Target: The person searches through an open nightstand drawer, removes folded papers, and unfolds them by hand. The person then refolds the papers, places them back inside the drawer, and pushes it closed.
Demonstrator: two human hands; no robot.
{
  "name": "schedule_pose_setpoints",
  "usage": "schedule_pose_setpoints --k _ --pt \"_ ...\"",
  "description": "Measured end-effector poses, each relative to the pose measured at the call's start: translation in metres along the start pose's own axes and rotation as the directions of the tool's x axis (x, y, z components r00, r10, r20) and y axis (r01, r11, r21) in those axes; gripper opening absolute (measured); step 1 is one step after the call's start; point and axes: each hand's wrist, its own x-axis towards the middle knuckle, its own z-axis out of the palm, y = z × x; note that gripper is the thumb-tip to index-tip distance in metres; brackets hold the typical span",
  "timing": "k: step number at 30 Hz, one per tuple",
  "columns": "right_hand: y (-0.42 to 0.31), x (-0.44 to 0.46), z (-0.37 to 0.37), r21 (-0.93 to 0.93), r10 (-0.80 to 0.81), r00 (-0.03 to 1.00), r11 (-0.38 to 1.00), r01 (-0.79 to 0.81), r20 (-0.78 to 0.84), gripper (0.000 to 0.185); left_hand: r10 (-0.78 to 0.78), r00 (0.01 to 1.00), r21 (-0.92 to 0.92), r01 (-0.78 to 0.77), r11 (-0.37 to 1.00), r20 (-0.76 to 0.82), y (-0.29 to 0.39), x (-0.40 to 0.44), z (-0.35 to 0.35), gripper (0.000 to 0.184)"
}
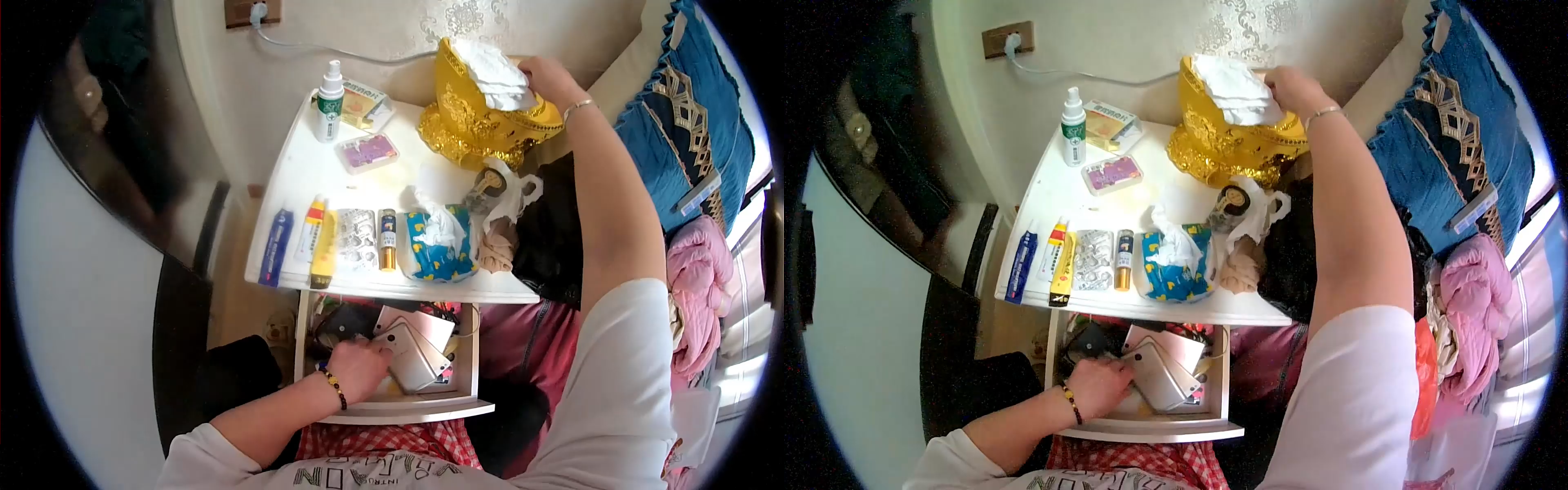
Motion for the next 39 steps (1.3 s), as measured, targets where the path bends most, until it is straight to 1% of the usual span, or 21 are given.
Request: schedule_pose_setpoints --k 1,3,8,10,11,13,14,15,16,17,19,21,22,24,25,26,28,32,35,36,39 --pt "0.000 0.000 0.000 0.006 0.003 1.000 1.000 -0.003 0.011 0.012 -0.006 0.999 0.034 0.005 0.999 0.050 0.000 0.000 0.001 0.014" --pt "-0.004 0.007 -0.003 -0.260 -0.180 0.984 0.949 0.178 0.017 0.012 -0.021 0.995 0.077 0.013 0.997 0.097 -0.002 0.001 0.001 0.012" --pt "-0.030 -0.015 0.002 -0.162 -0.050 0.994 0.985 0.066 0.102 0.019 -0.062 0.991 0.107 0.050 0.993 0.117 -0.005 0.003 -0.004 0.020" --pt "-0.020 -0.014 0.023 -0.402 -0.284 0.956 0.885 0.235 -0.066 0.022 -0.057 0.995 0.076 0.050 0.996 0.086 -0.010 0.003 -0.017 0.019" --pt "-0.018 -0.016 0.032 -0.381 -0.282 0.959 0.891 0.246 -0.040 0.022 -0.051 0.998 0.055 0.049 0.997 0.045 -0.013 0.002 -0.023 0.019" --pt "-0.020 -0.019 0.028 0.171 0.031 1.000 0.985 -0.031 0.003 0.011 -0.112 0.991 0.066 0.107 0.992 0.068 -0.020 0.003 -0.027 0.017" --pt "-0.021 -0.021 0.025 0.459 -0.311 0.948 0.852 0.250 0.060 0.017 -0.122 0.989 0.065 0.116 0.991 0.087 -0.020 0.001 -0.029 0.017" --pt "-0.020 -0.023 0.014 0.702 -0.609 0.793 0.560 0.439 -0.010 0.026 -0.127 0.987 0.074 0.120 0.990 0.095 -0.020 0.001 -0.032 0.017" --pt "-0.050 -0.054 -0.018 0.483 -0.193 0.980 0.854 0.191 -0.046 0.025 -0.121 0.984 0.068 0.113 0.991 0.131 -0.020 -0.001 -0.032 0.018" --pt "-0.090 -0.091 -0.057 0.495 0.108 0.987 0.868 -0.035 -0.119 0.026 -0.124 0.981 0.067 0.115 0.991 0.150 -0.021 -0.003 -0.028 0.018" --pt "-0.143 -0.143 -0.095 0.609 0.305 0.938 0.780 -0.148 -0.162 0.032 -0.083 0.985 0.193 0.053 0.980 0.149 -0.022 -0.007 -0.013 0.009" --pt "-0.125 -0.177 -0.059 0.313 -0.046 0.936 0.936 0.163 -0.348 0.014 -0.119 0.972 0.271 0.061 0.961 0.203 -0.022 -0.009 -0.003 0.011" --pt "-0.172 -0.229 -0.060 0.616 0.069 0.933 0.767 0.177 -0.354 0.019 -0.117 0.986 0.326 0.071 0.943 0.122 -0.022 -0.012 0.003 0.013" --pt "-0.217 -0.301 -0.018 0.685 -0.116 0.993 0.720 0.110 -0.037 0.023 -0.155 0.986 0.390 0.122 0.913 0.053 -0.020 -0.011 0.009 0.019" --pt "-0.236 -0.327 0.015 0.610 -0.209 0.978 0.773 0.172 -0.011 0.040 -0.160 0.986 0.398 0.128 0.909 0.048 -0.024 -0.010 0.014 0.019" --pt "-0.250 -0.344 0.031 0.561 -0.251 0.906 0.827 0.018 0.341 0.052 -0.164 0.985 0.394 0.129 0.910 0.057 -0.030 -0.008 0.022 0.025" --pt "-0.262 -0.377 0.097 0.442 -0.249 0.877 0.896 0.047 0.411 0.082 -0.146 0.988 0.359 0.117 0.926 0.054 -0.038 -0.006 0.024 0.029" --pt "-0.276 -0.371 0.106 0.318 -0.186 0.890 0.947 0.049 0.416 0.095 -0.179 0.975 0.277 0.210 0.938 -0.131 -0.042 0.002 0.014 0.014" --pt "-0.275 -0.370 0.118 0.218 -0.184 0.900 0.970 0.103 0.394 0.085 -0.139 0.961 0.168 0.182 0.969 -0.238 -0.051 0.005 0.015 0.019" --pt "-0.274 -0.369 0.123 0.205 -0.163 0.919 0.974 0.093 0.360 0.072 -0.130 0.946 0.099 0.166 0.981 -0.297 -0.051 0.005 0.015 0.025" --pt "-0.255 -0.364 0.127 0.230 -0.133 0.920 0.972 0.049 0.368 0.063 -0.187 0.937 0.023 0.203 0.979 -0.295 -0.048 0.007 0.013 0.024"
